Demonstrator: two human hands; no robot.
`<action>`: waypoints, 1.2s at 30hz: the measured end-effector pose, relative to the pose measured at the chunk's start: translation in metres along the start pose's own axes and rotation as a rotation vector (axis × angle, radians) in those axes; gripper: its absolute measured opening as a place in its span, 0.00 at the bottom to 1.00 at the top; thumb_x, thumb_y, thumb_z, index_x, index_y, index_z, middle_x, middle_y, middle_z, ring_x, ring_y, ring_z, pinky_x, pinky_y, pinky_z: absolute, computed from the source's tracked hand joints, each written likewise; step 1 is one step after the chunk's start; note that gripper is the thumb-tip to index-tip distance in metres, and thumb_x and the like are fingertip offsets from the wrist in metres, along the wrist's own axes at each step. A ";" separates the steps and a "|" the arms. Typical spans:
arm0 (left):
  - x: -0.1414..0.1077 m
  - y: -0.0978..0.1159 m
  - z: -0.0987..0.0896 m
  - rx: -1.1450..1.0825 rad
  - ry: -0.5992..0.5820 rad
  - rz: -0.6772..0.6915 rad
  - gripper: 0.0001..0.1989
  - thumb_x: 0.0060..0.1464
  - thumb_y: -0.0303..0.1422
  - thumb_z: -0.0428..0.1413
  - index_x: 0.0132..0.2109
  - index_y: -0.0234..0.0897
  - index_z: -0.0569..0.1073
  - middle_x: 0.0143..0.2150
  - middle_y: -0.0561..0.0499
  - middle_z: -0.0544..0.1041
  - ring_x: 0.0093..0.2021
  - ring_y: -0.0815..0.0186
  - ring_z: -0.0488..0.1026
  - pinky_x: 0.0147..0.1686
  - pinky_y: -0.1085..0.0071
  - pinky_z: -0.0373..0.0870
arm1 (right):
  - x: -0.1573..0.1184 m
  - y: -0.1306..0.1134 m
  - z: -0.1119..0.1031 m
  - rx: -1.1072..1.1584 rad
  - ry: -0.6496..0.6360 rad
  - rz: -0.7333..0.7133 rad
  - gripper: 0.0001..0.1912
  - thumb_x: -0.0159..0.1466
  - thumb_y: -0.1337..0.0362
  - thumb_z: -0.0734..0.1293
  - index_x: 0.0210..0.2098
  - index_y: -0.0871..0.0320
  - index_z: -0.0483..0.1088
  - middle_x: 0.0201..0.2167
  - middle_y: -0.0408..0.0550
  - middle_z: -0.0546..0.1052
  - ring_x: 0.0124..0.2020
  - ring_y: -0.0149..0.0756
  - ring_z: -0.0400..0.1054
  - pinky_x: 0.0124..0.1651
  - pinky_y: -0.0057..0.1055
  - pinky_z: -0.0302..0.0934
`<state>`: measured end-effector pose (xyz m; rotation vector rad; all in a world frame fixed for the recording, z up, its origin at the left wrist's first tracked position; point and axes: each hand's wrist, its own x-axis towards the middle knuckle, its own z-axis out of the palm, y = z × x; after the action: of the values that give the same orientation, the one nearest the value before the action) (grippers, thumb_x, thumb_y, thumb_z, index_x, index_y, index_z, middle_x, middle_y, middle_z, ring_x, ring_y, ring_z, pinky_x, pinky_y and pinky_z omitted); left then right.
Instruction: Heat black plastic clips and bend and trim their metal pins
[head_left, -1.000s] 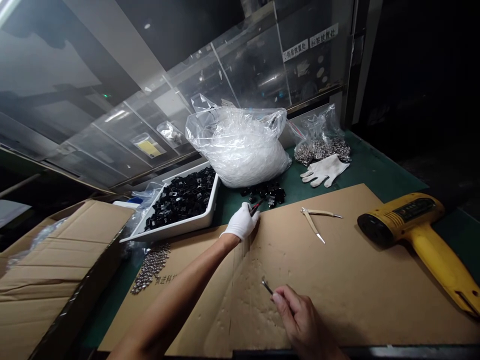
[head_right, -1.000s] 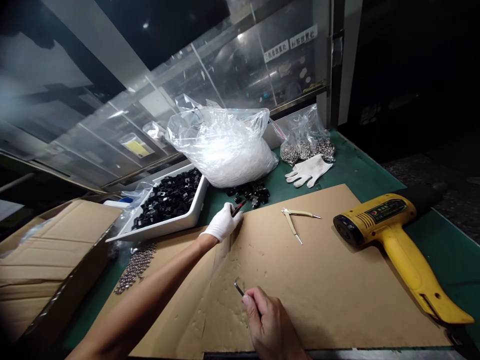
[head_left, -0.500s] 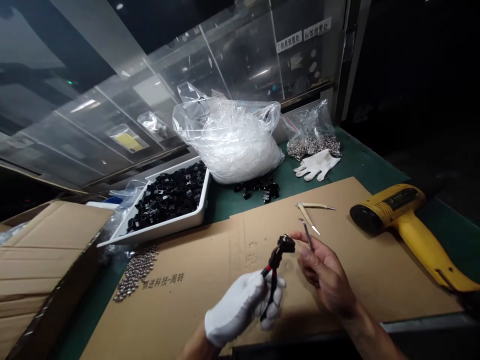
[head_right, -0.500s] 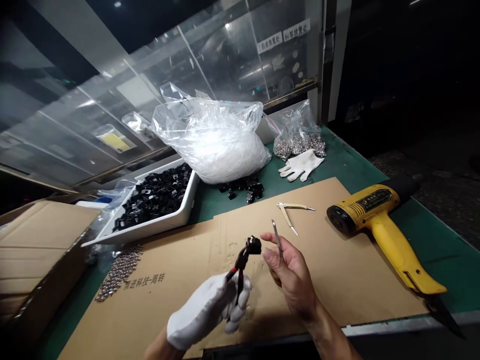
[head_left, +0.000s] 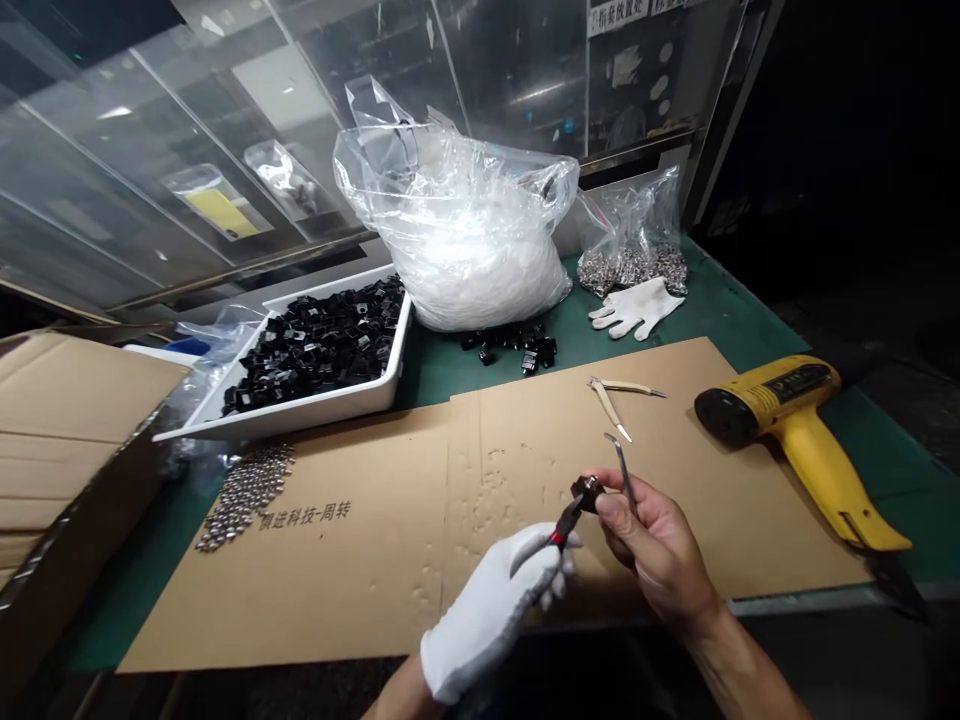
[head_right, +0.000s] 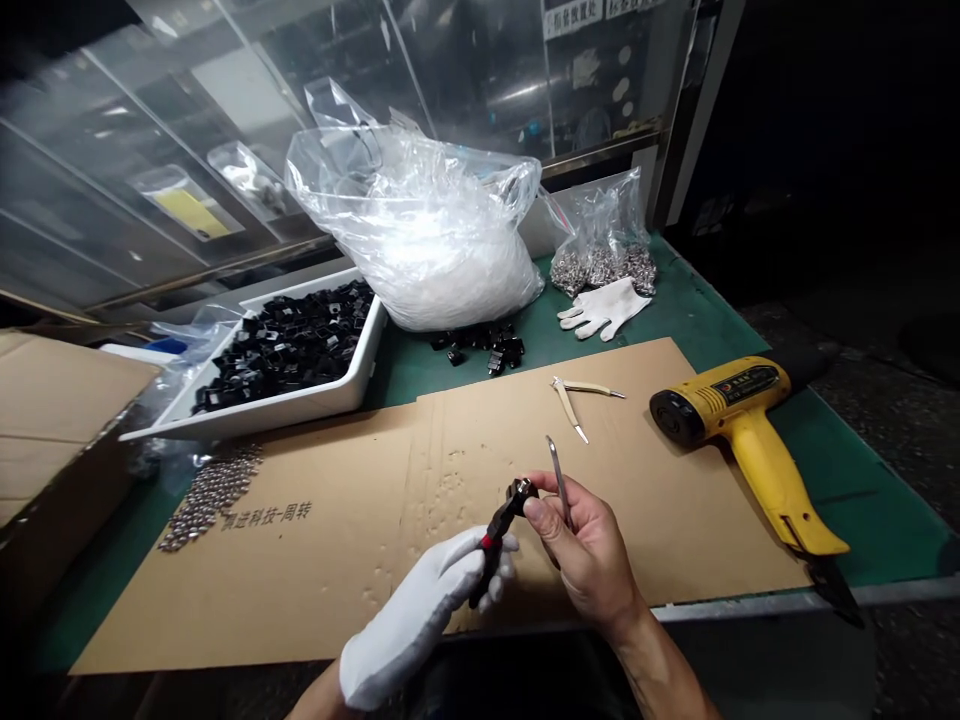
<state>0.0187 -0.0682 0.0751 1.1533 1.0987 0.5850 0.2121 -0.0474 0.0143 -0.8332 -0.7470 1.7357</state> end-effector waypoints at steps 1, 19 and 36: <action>0.000 0.000 0.000 0.013 0.013 -0.008 0.20 0.68 0.48 0.55 0.42 0.33 0.75 0.35 0.50 0.73 0.34 0.67 0.66 0.38 0.70 0.64 | -0.001 0.000 -0.001 0.013 -0.012 0.004 0.25 0.68 0.51 0.75 0.55 0.62 0.71 0.22 0.34 0.55 0.21 0.22 0.41 0.23 0.24 0.34; -0.009 -0.024 0.026 -0.961 -0.360 -0.368 0.25 0.64 0.47 0.54 0.54 0.29 0.77 0.42 0.36 0.81 0.33 0.58 0.79 0.32 0.65 0.75 | -0.013 0.000 -0.026 0.303 -0.180 0.120 0.16 0.71 0.54 0.71 0.54 0.55 0.76 0.20 0.31 0.43 0.18 0.23 0.34 0.20 0.19 0.37; -0.007 -0.024 0.031 -1.062 -0.501 -0.485 0.28 0.66 0.51 0.48 0.54 0.30 0.75 0.37 0.39 0.80 0.29 0.59 0.78 0.25 0.66 0.76 | -0.010 -0.006 -0.054 0.110 -0.244 0.238 0.22 0.67 0.52 0.74 0.53 0.61 0.78 0.19 0.34 0.51 0.19 0.24 0.40 0.23 0.24 0.38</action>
<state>0.0402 -0.0958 0.0556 0.0672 0.4536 0.3655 0.2620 -0.0503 -0.0103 -0.6627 -0.7262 2.0984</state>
